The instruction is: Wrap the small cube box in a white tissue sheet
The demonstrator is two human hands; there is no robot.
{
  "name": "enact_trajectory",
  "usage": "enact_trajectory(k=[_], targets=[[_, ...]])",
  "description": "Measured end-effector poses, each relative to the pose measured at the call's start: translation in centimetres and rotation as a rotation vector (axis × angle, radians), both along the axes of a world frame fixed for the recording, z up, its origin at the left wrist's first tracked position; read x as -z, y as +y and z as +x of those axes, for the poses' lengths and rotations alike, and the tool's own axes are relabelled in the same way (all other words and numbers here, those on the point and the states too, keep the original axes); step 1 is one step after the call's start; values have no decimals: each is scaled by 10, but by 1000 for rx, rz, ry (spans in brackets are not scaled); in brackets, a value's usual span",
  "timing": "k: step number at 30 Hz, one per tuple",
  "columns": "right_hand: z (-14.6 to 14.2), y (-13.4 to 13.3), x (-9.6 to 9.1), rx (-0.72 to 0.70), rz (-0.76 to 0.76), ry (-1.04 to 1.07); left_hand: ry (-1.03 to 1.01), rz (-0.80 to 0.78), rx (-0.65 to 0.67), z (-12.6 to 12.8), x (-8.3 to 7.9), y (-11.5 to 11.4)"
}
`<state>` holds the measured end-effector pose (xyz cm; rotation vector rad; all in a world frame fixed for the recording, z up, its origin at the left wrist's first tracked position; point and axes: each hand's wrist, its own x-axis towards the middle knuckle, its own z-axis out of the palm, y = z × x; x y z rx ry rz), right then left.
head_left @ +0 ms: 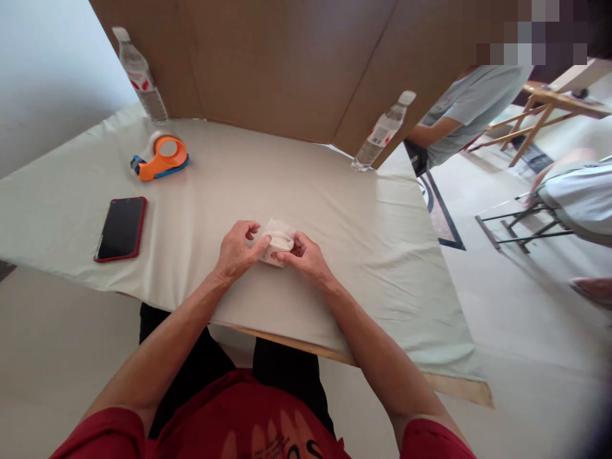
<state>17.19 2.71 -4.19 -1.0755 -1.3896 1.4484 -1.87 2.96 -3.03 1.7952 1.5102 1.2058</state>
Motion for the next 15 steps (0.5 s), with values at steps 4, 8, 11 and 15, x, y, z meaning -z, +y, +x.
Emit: enact_trajectory(k=[4, 8, 11, 15], targets=[[3, 5, 0, -55, 32, -133, 53, 35, 81, 2, 2, 0], [6, 6, 2, -63, 112, -273, 6, -112, 141, 3, 1, 2], [9, 4, 0, 65, 312, -476, -9, -145, 135, 3, 1, 4], [13, -1, -6, 201, 564, -633, -32, -180, 141, 3, 0, 6]])
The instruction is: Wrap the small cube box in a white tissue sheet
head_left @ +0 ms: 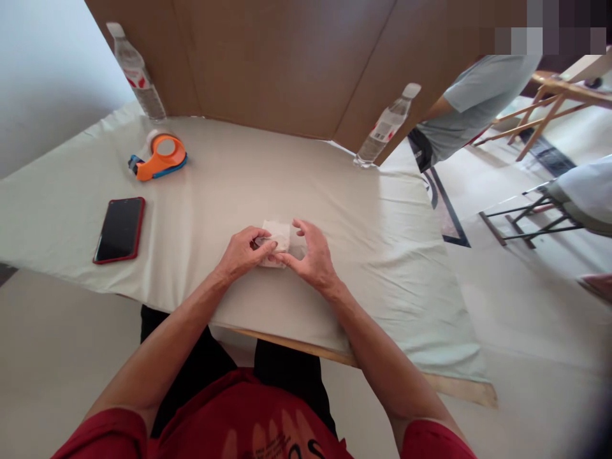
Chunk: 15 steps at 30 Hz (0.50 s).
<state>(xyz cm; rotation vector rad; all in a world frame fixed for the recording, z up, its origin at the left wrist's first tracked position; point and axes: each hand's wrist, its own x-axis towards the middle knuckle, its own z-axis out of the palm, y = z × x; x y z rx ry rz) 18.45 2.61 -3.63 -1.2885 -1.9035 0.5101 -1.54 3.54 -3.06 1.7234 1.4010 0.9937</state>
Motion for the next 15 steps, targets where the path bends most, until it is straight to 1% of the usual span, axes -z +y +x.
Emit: enact_trajectory(k=[2, 5, 7, 12, 15], targets=[[0, -1, 0, -20, -22, -9, -5, -12, 9, 0, -1, 1], [-2, -1, 3, -78, -160, 24, -4, -23, 38, -1, -2, 1], [-4, -1, 5, -95, -221, 46, -8, -23, 58, -1, -2, 2], [-3, 0, 2, -125, -276, 47, -80, 1, 111, -2, -2, 1], [-1, 3, -2, -178, -340, 37, -93, -49, 151, -2, -6, 0]])
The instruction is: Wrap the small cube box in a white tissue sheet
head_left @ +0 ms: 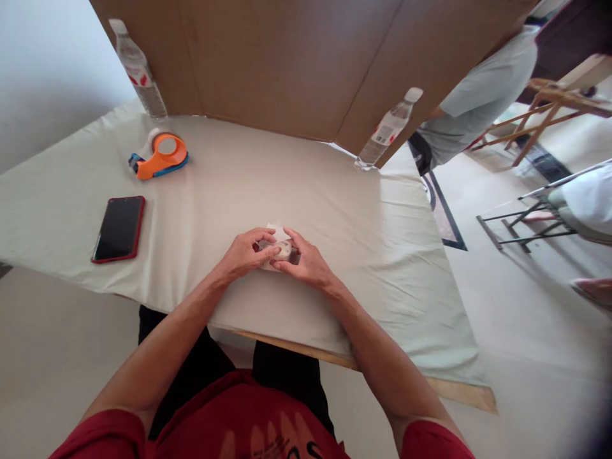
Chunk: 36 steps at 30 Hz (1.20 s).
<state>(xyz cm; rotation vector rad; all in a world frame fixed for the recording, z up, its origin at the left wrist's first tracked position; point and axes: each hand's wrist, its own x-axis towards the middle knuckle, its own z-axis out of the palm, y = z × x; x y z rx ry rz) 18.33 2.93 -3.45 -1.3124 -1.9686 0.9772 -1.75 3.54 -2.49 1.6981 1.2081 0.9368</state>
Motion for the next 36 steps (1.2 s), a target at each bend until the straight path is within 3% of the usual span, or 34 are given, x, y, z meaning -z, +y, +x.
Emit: enact_trajectory(k=[5, 10, 14, 18, 26, 31, 36], targets=[[-1, 1, 1, -44, -53, 7, 15, -114, 19, 0, -5, -2], [-1, -3, 0, -45, 40, 10, -29, -144, 12, 1, -4, 0], [14, 8, -7, 135, 51, 78, -30, -159, 16, 2, -3, 1], [28, 34, -3, 302, -36, 30, -28, -151, 15, 2, -2, 2], [0, 69, 8, 251, -165, -1, -42, -136, 31, 1, 5, 3], [-9, 68, -1, 127, -212, 63, -30, -140, 14, 1, 3, 3], [-11, 56, -11, 126, -293, 251, -36, -152, 33, 1, 1, 3]])
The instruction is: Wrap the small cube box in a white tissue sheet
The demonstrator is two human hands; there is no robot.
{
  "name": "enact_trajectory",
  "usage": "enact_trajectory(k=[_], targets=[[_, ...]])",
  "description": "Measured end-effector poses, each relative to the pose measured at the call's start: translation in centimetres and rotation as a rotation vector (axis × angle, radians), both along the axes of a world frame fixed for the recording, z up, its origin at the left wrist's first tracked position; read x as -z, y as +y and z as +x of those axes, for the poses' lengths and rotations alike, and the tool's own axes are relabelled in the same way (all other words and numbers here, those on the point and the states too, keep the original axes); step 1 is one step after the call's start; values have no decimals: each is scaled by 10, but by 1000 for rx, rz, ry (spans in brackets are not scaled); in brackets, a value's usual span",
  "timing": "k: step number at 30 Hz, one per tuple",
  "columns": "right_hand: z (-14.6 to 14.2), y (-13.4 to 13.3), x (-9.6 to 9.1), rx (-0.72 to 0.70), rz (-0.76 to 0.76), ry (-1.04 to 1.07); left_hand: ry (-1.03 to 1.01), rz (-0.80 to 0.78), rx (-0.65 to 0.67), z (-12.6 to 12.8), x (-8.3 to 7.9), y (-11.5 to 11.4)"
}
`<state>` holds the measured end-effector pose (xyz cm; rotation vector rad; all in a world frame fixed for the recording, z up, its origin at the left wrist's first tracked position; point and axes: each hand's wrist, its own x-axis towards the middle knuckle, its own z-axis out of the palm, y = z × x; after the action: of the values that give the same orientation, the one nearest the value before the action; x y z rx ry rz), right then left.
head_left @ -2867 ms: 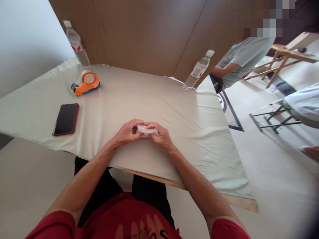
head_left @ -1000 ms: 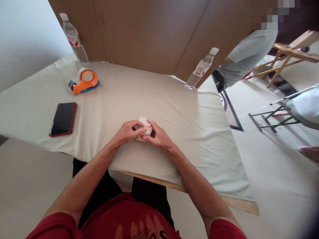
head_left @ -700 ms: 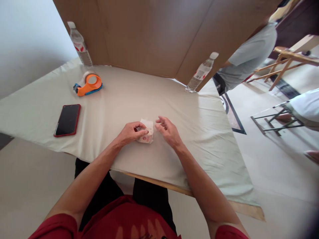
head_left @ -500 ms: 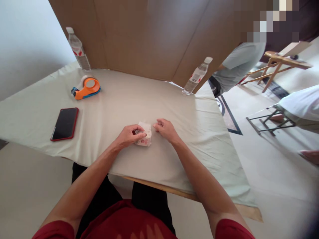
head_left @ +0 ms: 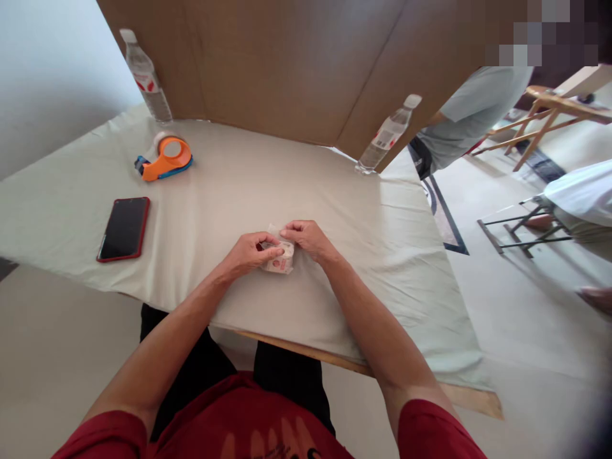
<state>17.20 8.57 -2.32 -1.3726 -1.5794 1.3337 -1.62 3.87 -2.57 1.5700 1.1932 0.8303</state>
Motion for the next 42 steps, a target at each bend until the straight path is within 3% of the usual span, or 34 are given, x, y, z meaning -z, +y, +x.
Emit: enact_trajectory(k=[3, 8, 12, 16, 21, 24, 32, 42], targets=[[-3, -8, -8, -7, -18, 65, 34, 61, -18, 0, 2, 1], [-6, -18, -16, 6, -28, 105, 116, 336, -86, 0, 11, 1], [-5, -25, -16, 6, 33, 77, 106, 433, -128, 1, 18, 0], [1, -37, -19, -41, 67, 42, -29, 329, -175, 3, 22, -1], [12, -53, -14, -165, 206, -63, -149, 98, -109, 7, 24, 2], [13, -55, -4, -121, 231, -63, -158, 87, -123, 7, 22, 3], [12, -46, 15, -18, 34, 190, -238, -50, -8, 2, 17, 2], [6, -39, 6, 35, 171, 37, -251, -95, -19, 5, 16, 3]])
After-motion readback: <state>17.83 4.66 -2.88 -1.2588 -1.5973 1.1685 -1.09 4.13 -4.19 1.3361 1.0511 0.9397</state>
